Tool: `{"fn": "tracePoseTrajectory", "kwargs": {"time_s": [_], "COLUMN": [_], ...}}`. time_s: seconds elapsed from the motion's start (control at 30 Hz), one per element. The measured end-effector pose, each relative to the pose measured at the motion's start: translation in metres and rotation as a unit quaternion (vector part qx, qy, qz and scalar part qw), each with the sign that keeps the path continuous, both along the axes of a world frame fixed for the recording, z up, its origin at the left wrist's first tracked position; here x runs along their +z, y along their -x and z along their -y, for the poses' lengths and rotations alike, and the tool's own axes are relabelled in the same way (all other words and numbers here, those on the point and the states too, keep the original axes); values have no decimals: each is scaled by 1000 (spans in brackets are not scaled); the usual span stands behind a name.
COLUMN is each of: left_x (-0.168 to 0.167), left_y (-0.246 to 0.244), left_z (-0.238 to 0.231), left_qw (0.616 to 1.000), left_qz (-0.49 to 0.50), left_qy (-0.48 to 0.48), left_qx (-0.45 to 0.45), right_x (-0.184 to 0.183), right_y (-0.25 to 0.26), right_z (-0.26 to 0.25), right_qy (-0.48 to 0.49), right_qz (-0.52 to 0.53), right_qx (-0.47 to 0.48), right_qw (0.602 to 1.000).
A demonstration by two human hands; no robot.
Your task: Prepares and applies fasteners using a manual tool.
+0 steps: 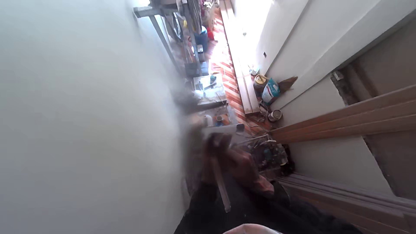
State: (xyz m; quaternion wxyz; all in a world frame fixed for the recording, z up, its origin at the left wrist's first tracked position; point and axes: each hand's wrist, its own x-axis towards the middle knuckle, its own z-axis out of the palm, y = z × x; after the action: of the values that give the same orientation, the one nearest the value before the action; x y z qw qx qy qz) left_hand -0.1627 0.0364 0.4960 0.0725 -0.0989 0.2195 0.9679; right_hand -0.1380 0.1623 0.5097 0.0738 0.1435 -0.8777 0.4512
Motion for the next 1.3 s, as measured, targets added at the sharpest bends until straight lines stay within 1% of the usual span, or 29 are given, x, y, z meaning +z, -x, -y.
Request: {"fn": "tracePoseTrajectory", "kwargs": {"time_s": [0.03,0.07,0.17,0.23,0.33,0.43,0.53,0.7,0.83,0.9,0.93,0.97,1.03,1.07,1.17,1.23,1.3], "left_x": [1,2,6,8,16,21,26,28,32,37,44,57,66,64,38,34,35], "left_y": [0,1,3,5,5,6,7,7,7,5,3,2,0,-1,1,1,1], "left_z": [0,0,1,0,1,1,2,1,0,0,-2,-6,-9,-9,-2,0,0], "left_qw": [999,999,998,997,1000,998,999,997,997,996,996,997,996,996,995,991,991], "left_qz": [-1,-1,3,13,3,3,20,-11,-12,-14,-2,24,50,47,-11,-24,-17], "left_qy": [39,49,46,51,-13,-57,-45,-75,-79,-86,-78,-49,-20,-27,-90,-133,-136], "left_qx": [14,20,38,51,26,5,11,19,21,23,36,57,75,70,28,9,7], "right_x": [2,3,6,10,12,16,18,24,20,28,34,37,34,32,23,22,24], "right_y": [1,1,4,7,11,14,16,15,14,12,11,10,9,9,8,8,7], "right_z": [3,6,10,9,4,1,1,2,3,2,2,2,3,3,2,2,1], "right_qy": [-17,-31,-45,-36,-17,-25,-44,-67,-60,-62,-61,-61,-67,-66,-38,-14,9], "right_qz": [7,7,7,10,11,-19,-41,-48,-129,-106,-86,-82,-108,-120,-145,-161,-151], "right_qx": [-6,-10,-14,-9,15,48,63,56,47,50,49,46,40,38,31,24,19], "right_qw": [1000,999,999,999,1000,998,996,995,989,991,993,994,991,990,988,987,988]}}
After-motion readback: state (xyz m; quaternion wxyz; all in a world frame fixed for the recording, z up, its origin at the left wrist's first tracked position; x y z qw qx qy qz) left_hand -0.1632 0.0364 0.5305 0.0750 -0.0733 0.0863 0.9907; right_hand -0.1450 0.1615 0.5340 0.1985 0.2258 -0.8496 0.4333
